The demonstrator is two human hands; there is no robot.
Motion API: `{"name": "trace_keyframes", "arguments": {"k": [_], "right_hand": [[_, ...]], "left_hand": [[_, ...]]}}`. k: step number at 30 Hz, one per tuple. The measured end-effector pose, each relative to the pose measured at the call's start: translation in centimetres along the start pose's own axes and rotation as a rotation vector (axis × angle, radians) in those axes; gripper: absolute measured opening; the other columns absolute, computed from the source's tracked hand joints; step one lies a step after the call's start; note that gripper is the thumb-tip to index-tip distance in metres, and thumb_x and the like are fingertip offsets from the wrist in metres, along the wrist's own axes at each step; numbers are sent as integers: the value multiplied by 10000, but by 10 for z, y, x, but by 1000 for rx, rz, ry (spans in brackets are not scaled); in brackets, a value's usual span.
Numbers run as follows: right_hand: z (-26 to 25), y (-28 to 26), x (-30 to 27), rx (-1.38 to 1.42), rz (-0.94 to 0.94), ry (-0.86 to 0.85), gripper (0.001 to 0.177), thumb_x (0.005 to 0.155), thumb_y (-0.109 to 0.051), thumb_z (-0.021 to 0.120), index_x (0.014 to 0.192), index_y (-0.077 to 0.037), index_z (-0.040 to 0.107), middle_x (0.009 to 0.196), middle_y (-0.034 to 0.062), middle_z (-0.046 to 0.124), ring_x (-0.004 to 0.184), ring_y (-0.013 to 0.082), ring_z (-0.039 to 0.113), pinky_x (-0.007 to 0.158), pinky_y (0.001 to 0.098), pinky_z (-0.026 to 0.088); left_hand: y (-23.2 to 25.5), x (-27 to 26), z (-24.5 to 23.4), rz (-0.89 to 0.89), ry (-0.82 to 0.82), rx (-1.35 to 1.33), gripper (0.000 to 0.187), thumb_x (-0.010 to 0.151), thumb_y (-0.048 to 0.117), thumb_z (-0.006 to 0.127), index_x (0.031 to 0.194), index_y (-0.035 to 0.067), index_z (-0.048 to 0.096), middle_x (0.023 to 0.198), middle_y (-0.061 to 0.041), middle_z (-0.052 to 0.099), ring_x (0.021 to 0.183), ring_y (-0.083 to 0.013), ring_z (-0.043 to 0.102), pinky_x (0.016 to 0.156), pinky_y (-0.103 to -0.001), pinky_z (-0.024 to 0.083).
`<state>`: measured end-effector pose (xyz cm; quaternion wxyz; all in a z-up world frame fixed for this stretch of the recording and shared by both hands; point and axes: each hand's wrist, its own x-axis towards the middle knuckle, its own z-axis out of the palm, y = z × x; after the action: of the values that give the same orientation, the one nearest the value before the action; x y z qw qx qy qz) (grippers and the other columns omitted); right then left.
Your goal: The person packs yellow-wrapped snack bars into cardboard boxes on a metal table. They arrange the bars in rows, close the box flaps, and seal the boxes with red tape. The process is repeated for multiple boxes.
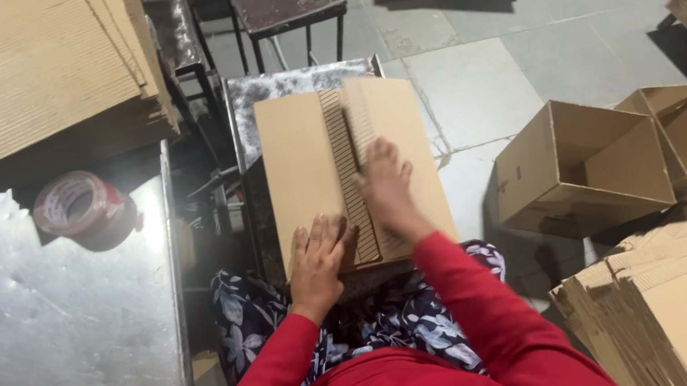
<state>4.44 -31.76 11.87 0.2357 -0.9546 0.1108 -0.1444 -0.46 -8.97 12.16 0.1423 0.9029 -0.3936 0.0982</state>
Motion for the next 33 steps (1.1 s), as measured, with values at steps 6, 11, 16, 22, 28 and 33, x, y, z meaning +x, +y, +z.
{"name": "trace_keyframes", "arguments": {"k": [6, 11, 16, 22, 28, 33], "right_hand": [[28, -14, -23, -326, -22, 0, 891, 985, -596, 483, 1568, 44, 271, 1670, 269, 167, 1555, 445, 104, 1151, 748, 68], [49, 13, -13, -324, -45, 47, 814, 1057, -563, 440, 1609, 12, 273, 1711, 245, 156, 1586, 429, 89, 1169, 758, 60], [7, -9, 7, -90, 141, -152, 726, 1045, -541, 386, 1570, -43, 330, 1681, 228, 190, 1562, 411, 134, 1142, 747, 121], [-37, -157, 26, 109, -440, 2, 627, 986, -360, 642, 1498, -52, 451, 1599, 226, 403, 1533, 396, 311, 1221, 595, 270], [11, -314, 14, 99, -907, -243, 712, 933, -312, 723, 1527, -62, 420, 1585, 173, 406, 1498, 360, 308, 1209, 590, 180], [71, -386, 22, 19, -977, -253, 725, 913, -374, 676, 1498, -46, 401, 1522, 166, 459, 1472, 320, 406, 1245, 631, 171]], "left_hand": [[7, 0, -12, 42, 0, -95, 741, 718, 34, 680, 1443, 106, 545, 1608, -100, 413, 1516, -284, 327, 1223, -556, 199], [24, 5, -21, 168, -183, -12, 806, 732, 145, 685, 1487, -14, 454, 1606, -234, 341, 1537, -359, 268, 1255, -492, 165], [19, 1, 3, 332, 118, -70, 754, 842, 165, 598, 1571, 143, 406, 1640, -146, 322, 1487, -321, 313, 1193, -533, 187], [26, 10, 26, 415, -7, -148, 482, 1043, 204, 540, 1498, 105, 415, 1649, -153, 372, 1615, -331, 322, 1399, -529, 199], [40, 17, 55, 401, 47, -394, 507, 1041, 219, 495, 1517, 66, 407, 1631, -178, 391, 1572, -333, 348, 1343, -498, 231], [34, 11, 81, 424, 101, -195, 509, 1036, 236, 476, 1510, 56, 422, 1621, -182, 408, 1559, -330, 362, 1328, -488, 238]]}}
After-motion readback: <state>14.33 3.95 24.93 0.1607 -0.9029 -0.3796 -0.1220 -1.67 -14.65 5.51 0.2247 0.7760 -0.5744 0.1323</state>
